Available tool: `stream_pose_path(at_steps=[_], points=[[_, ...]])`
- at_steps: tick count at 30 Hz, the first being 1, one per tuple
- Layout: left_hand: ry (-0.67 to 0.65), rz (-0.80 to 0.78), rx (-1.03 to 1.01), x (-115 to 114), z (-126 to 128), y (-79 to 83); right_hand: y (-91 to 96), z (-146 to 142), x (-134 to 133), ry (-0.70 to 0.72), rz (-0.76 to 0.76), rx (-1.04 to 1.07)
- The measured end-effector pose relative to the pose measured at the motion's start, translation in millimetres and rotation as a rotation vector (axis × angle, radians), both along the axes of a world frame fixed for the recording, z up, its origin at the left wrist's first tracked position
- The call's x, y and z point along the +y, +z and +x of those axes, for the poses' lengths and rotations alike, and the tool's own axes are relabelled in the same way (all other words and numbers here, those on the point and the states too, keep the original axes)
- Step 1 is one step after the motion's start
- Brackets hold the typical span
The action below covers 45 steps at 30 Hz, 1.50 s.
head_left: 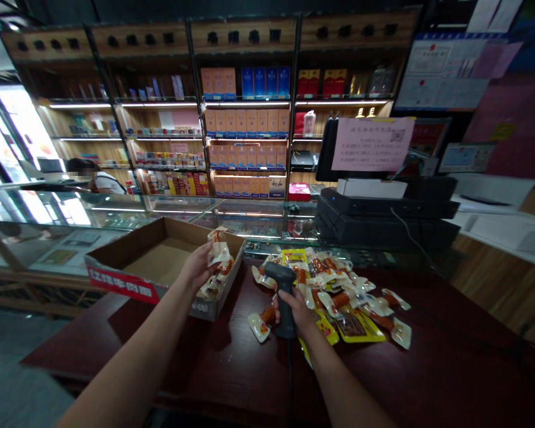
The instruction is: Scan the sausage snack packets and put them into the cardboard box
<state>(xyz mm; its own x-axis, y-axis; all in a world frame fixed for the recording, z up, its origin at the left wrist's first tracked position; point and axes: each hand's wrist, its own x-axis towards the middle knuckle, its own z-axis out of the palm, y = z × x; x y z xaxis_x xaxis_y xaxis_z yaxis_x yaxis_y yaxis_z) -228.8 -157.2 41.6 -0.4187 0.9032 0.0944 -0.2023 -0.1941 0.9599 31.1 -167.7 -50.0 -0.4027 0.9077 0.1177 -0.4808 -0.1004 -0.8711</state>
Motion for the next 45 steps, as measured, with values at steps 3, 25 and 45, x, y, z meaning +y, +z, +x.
stream_pose_path(at_steps=[3, 25, 45], points=[[-0.176, 0.108, -0.085, -12, 34, -19.6, 1.0, 1, -1, -0.001, 0.003, 0.021], [-0.120, 0.142, -0.001, 5, 91, -118.2, 12.8, 10, -13, 0.136, 0.062, -0.433], [-0.116, 0.165, 0.004, 5, 92, -116.0, 8.1, 10, -11, 0.162, 0.055, -0.433]])
